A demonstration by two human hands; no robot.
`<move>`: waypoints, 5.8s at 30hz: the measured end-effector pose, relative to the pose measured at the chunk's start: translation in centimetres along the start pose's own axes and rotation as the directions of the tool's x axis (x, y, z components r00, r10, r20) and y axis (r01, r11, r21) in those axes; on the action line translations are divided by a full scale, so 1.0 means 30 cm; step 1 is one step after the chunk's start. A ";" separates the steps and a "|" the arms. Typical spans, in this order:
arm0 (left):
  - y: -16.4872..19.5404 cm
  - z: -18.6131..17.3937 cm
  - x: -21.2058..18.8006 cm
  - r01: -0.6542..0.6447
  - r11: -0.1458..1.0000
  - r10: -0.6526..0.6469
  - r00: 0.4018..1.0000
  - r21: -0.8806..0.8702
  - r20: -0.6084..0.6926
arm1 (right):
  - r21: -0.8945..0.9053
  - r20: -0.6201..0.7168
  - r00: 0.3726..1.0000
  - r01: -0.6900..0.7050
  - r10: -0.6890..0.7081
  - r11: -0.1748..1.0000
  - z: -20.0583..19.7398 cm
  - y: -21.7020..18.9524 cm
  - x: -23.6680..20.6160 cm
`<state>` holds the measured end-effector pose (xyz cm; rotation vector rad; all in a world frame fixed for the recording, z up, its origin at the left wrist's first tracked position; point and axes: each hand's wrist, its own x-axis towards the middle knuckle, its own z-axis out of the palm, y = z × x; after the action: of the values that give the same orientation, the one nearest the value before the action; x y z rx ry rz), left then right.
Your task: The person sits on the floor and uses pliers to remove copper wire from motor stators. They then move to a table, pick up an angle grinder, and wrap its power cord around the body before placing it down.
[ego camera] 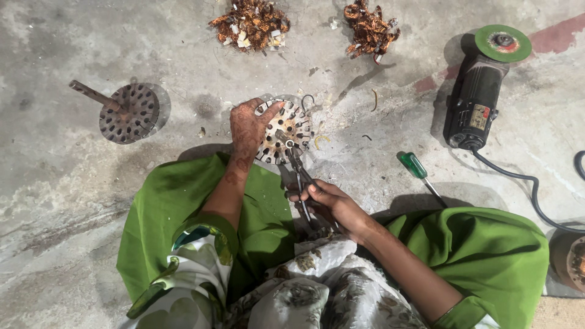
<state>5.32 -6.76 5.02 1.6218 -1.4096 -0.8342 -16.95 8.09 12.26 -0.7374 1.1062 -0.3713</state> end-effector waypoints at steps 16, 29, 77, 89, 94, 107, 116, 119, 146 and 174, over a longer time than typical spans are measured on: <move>0.016 0.001 0.005 0.140 0.989 -0.138 0.990 -0.046 0.033 | 0.234 0.083 0.994 0.048 -0.070 0.971 0.047 -0.035 -0.003; 0.009 0.003 0.007 0.108 0.993 -0.107 0.994 -0.037 0.028 | 0.419 0.156 0.977 0.065 -0.142 0.906 0.089 -0.069 -0.013; -0.053 0.008 0.009 0.095 0.995 -0.096 0.995 -0.037 -0.010 | 0.460 -0.118 0.990 0.119 -0.073 0.880 -0.009 -0.127 -0.143; -0.055 0.011 0.013 0.046 0.999 -0.046 0.999 0.024 -0.010 | 0.592 0.214 0.972 -0.050 -0.097 0.804 0.103 -0.100 -0.053; -0.052 0.010 0.012 -0.023 0.996 0.027 0.999 0.083 -0.042 | 0.585 0.189 0.977 -0.032 -0.097 0.811 0.103 -0.100 -0.044; -0.035 0.007 0.004 -0.044 0.999 0.044 0.999 0.013 -0.024 | 0.521 0.158 0.971 0.072 -0.179 0.850 0.101 -0.100 -0.037; -0.039 0.007 0.008 -0.016 1.000 0.016 1.000 0.023 -0.002 | 0.193 0.056 0.996 0.060 -0.072 0.979 0.105 -0.075 -0.022; -0.029 0.005 0.003 0.006 0.996 -0.005 1.000 -0.094 0.012 | 0.187 0.067 0.997 0.034 -0.048 0.982 0.106 -0.057 -0.026; -0.101 0.027 0.041 0.189 0.982 -0.189 0.982 -0.016 0.029 | 0.146 0.019 0.999 -0.050 0.048 0.988 0.026 -0.015 0.022; -0.083 0.018 0.040 0.130 0.989 -0.131 0.991 0.064 0.018 | 0.123 -0.051 0.997 0.065 -0.059 0.990 0.002 0.021 0.175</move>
<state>6.16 -7.92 2.60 1.7732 -1.3685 -0.8932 -14.75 5.34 8.31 -0.6567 1.0956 -0.5082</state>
